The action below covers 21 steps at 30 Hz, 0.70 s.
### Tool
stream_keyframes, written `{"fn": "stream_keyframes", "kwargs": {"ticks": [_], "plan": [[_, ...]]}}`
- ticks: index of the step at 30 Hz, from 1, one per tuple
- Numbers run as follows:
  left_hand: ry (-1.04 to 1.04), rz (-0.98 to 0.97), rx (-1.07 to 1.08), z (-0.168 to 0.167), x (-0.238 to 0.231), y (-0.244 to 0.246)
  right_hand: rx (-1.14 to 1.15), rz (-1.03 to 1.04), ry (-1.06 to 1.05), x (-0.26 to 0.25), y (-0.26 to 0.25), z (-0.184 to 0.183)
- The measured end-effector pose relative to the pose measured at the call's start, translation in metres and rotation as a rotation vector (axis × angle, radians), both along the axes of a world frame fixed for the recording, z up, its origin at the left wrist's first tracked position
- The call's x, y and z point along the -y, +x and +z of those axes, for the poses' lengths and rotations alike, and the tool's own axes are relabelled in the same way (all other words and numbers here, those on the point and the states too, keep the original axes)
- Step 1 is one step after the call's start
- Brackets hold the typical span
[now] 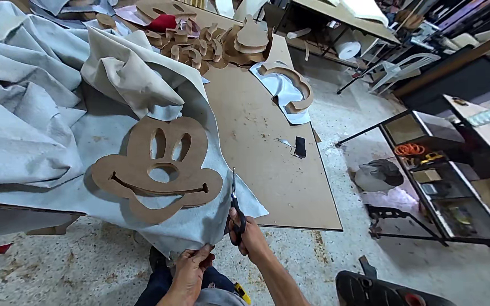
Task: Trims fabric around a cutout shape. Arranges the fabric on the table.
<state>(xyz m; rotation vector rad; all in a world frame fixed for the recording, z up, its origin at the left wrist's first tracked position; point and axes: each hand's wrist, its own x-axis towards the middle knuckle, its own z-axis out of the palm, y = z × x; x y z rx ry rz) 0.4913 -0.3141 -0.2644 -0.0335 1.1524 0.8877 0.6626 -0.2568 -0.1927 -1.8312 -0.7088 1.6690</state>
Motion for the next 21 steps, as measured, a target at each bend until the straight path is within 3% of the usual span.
{"fn": "stream_keyframes", "kwargs": {"ticks": [9, 15, 18, 21], "plan": [[0.001, -0.084, 0.041, -0.005, -0.005, -0.007, 0.014, -0.005, 0.001, -0.013, 0.003, 0.002], [0.001, 0.012, -0.026, -0.011, -0.006, 0.007, -0.052, 0.011, 0.023, -0.023, 0.029, 0.0], [0.014, 0.085, 0.007, -0.014, 0.0, 0.022, -0.15, 0.25, 0.122, -0.01, 0.079, -0.002], [0.007, 0.393, 0.158, -0.025, 0.004, 0.034, -0.157, 0.654, 0.176, -0.022, 0.129, 0.004]]}}
